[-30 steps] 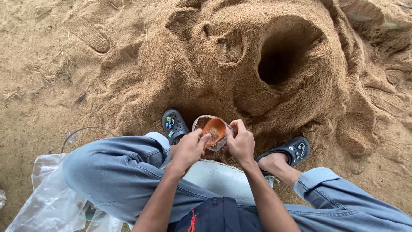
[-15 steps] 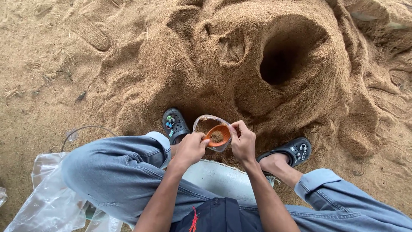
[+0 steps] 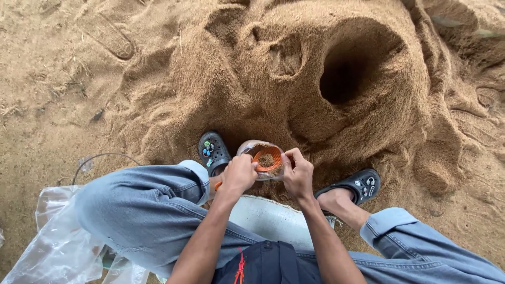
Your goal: Scooping grain from a pile into a small plastic bag using a spoon.
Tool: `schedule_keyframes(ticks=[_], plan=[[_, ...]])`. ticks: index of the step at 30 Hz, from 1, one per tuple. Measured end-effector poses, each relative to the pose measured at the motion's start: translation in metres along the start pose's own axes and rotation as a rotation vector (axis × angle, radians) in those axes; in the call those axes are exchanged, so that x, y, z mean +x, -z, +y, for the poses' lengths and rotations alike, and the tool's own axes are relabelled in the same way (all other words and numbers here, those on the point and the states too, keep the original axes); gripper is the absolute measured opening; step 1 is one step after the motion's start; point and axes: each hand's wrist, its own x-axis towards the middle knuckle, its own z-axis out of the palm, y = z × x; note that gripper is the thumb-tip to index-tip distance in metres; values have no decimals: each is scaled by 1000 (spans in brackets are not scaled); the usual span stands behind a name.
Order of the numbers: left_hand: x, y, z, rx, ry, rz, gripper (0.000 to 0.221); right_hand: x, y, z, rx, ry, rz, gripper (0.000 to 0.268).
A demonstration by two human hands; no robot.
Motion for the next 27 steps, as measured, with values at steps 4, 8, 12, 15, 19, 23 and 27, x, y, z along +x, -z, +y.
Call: schedule_keyframes(ticks=[4, 8, 12, 15, 19, 23, 27], plan=[[-19, 18, 5, -55, 0, -22, 29, 4, -2, 25, 18, 0, 0, 18], [-24, 24, 5, 9, -41, -69, 27, 2, -2, 32, 16, 16, -23, 17], [2, -7, -11, 204, -47, -34, 35, 1, -3, 27, 24, 26, -35, 18], [3, -14, -7, 296, -61, 8, 33, 1, -6, 31, 21, 43, -31, 18], [-5, -16, -8, 283, -81, 38, 33, 1, -1, 36, 24, 42, -30, 17], [-30, 7, 3, 259, -76, -21, 33, 4, -1, 39, 32, 30, -29, 19], [-27, 10, -4, 328, -39, -23, 33, 1, -4, 49, 20, 30, -51, 16]])
